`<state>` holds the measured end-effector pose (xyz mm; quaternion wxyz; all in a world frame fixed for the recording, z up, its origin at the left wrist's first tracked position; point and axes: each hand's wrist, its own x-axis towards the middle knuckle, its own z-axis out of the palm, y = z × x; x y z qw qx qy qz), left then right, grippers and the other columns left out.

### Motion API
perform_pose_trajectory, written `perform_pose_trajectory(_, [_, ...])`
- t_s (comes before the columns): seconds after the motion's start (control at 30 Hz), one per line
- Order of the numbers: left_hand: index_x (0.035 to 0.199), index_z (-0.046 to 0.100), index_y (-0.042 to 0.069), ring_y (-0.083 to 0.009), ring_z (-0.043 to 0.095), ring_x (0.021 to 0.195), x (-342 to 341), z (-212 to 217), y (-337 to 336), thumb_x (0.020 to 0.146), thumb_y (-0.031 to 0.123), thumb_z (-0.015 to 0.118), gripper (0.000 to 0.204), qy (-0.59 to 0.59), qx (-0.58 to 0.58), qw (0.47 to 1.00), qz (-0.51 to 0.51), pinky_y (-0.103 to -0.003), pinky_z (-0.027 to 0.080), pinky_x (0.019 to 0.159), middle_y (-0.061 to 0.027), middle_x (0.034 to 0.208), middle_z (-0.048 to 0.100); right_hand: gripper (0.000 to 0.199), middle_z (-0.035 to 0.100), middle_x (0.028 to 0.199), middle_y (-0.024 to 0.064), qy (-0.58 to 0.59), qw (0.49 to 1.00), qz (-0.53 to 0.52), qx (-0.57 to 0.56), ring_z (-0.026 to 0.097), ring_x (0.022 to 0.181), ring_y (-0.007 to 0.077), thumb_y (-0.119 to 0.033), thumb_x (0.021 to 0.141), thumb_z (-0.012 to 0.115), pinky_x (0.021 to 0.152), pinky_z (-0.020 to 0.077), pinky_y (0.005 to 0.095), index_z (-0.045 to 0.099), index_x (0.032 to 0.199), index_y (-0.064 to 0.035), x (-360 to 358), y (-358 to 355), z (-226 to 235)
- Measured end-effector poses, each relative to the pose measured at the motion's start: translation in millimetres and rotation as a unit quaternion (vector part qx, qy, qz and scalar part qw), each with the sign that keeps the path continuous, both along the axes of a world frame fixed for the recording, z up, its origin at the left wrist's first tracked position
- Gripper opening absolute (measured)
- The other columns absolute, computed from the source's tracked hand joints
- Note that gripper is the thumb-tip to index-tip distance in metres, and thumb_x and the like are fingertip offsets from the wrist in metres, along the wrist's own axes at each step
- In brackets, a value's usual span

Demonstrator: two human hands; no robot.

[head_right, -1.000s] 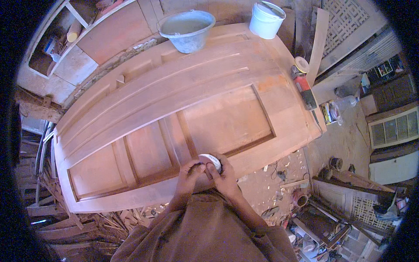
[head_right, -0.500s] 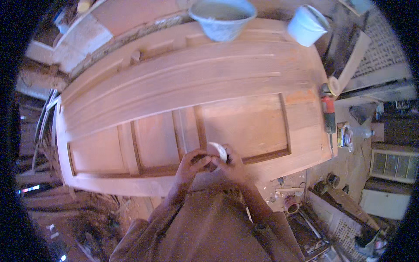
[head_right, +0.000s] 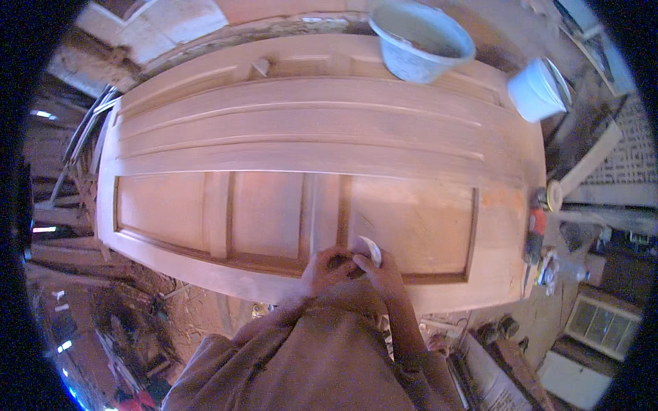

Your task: The person sands the surface and grooves of a large wooden door using a hand-held sanding block and a rotary power sander, occasionally applying a wood filler or putty.

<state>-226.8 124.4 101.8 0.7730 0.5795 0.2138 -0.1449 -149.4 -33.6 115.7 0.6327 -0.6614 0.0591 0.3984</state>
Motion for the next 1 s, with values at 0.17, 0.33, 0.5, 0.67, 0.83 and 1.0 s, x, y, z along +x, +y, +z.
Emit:
perform_pose_trajectory(0.17, [0.105,0.064,-0.004,-0.0119,0.065,0.085,-1,-4,-5,0.092,0.009,0.067,0.019,-0.029,0.004,0.999,-0.039,-0.029,0.054,0.076,-0.0088,0.093,0.069,0.025,0.069,0.096,0.0045,-0.034,0.998,-0.050,-0.012,0.064,0.088,0.0139,-0.012,0.089,0.070,0.080,0.0528,0.0304,0.066,0.109,0.0014,-2,3,-3])
perform_pose_trajectory(0.33, [0.096,0.066,-0.004,-0.0103,0.065,0.077,-2,-14,-5,0.089,0.011,0.070,0.017,-0.027,0.076,0.997,-0.022,-0.028,0.053,0.070,-0.0078,0.082,0.069,0.019,0.066,0.090,0.0015,-0.029,0.999,-0.029,-0.011,0.062,0.082,0.0117,-0.010,0.088,0.071,0.073,0.0517,0.0287,0.066,0.105,-0.0017,6,14,1])
perform_pose_trajectory(0.5, [0.090,0.066,-0.003,-0.0096,0.063,0.070,-8,-17,-13,0.090,0.012,0.071,0.016,-0.016,0.024,0.999,0.016,-0.028,0.052,0.064,-0.0065,0.076,0.068,0.024,0.069,0.091,0.0036,-0.022,0.999,0.006,-0.039,0.064,0.085,0.0133,-0.014,0.088,0.071,0.080,0.0528,0.0293,0.068,0.106,0.0023,14,9,-4])
perform_pose_trajectory(0.67, [0.088,0.066,-0.003,-0.0095,0.062,0.069,4,3,-8,0.091,0.012,0.069,0.016,0.000,0.086,0.996,-0.004,-0.029,0.050,0.062,-0.0061,0.076,0.068,0.020,0.062,0.086,-0.0017,-0.024,1.000,-0.013,0.004,0.060,0.079,0.0089,-0.010,0.091,0.068,0.070,0.0507,0.0267,0.063,0.107,0.0009,18,13,-9])
perform_pose_trajectory(0.83, [0.100,0.066,-0.002,-0.0112,0.064,0.073,20,-12,-12,0.091,0.012,0.068,0.017,-0.096,0.136,0.986,-0.020,-0.030,0.052,0.065,-0.0088,0.081,0.069,0.022,0.061,0.090,-0.0022,-0.125,0.991,0.050,-0.025,0.058,0.083,0.0076,-0.012,0.092,0.069,0.074,0.0509,0.0278,0.062,0.108,0.0011,33,0,0])
perform_pose_trajectory(1.0, [0.125,0.057,0.002,-0.0179,0.068,0.089,20,-20,6,0.092,0.008,0.065,0.035,-0.115,0.194,0.973,0.041,-0.031,0.055,0.075,-0.0135,0.105,0.068,0.017,0.063,0.088,0.0018,-0.308,0.937,0.055,-0.157,0.060,0.082,0.0116,-0.013,0.094,0.063,0.074,0.0507,0.0308,0.061,0.105,0.0006,101,-48,-4])
